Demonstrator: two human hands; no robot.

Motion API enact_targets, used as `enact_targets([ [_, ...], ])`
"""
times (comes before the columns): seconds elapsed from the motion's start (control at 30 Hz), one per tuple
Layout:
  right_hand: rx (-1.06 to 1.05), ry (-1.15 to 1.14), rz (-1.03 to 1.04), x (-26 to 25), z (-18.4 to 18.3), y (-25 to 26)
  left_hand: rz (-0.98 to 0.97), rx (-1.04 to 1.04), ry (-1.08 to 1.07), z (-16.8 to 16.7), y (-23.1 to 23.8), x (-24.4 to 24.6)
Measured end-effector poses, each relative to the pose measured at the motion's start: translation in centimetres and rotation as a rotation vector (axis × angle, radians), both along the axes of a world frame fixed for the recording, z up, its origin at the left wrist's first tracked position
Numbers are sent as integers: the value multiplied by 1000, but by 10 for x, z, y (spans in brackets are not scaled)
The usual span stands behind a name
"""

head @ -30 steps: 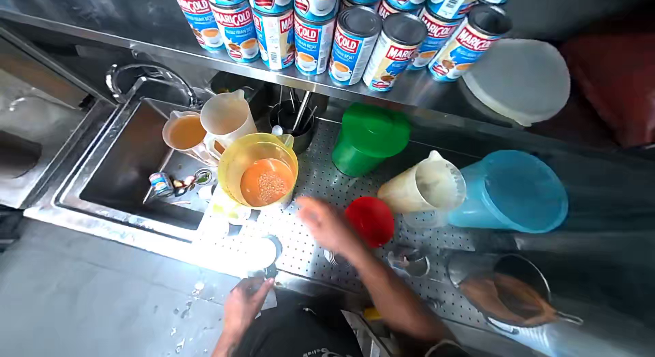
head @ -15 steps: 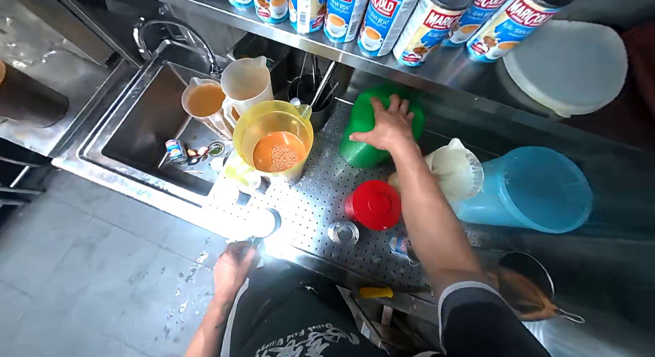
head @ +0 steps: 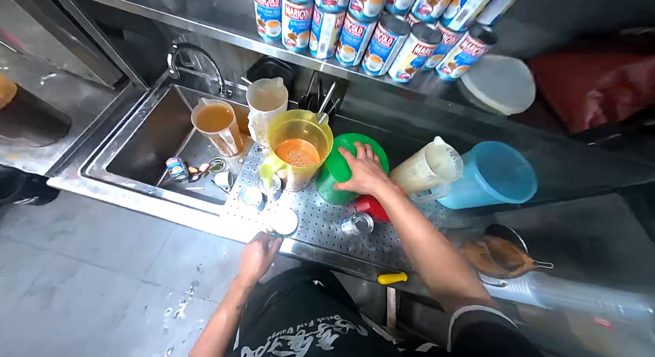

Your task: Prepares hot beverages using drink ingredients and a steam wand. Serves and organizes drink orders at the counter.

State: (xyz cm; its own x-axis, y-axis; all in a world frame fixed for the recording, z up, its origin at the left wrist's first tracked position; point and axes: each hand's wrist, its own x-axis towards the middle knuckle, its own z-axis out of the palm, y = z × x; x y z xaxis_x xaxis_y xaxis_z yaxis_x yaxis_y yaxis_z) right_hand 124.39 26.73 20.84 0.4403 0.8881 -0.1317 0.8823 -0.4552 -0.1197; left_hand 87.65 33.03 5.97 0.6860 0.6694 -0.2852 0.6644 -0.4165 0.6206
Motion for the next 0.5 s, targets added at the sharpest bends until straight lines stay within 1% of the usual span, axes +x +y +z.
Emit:
enact_targets([
  [0.17, -49, -2, 77, -17, 4, -18, -112, 4, 12, -2, 7, 0],
  [0.3, -18, 108, 67, -17, 24, -25, -167, 19, 23, -2, 15, -1],
  [0.4, 36, 183, 38, -13, 61, -37, -193, 32, 7, -4, 16, -3],
  [0.5, 185, 184, 4, 10, 117, -55, -181, 48, -23, -5, 15, -3],
])
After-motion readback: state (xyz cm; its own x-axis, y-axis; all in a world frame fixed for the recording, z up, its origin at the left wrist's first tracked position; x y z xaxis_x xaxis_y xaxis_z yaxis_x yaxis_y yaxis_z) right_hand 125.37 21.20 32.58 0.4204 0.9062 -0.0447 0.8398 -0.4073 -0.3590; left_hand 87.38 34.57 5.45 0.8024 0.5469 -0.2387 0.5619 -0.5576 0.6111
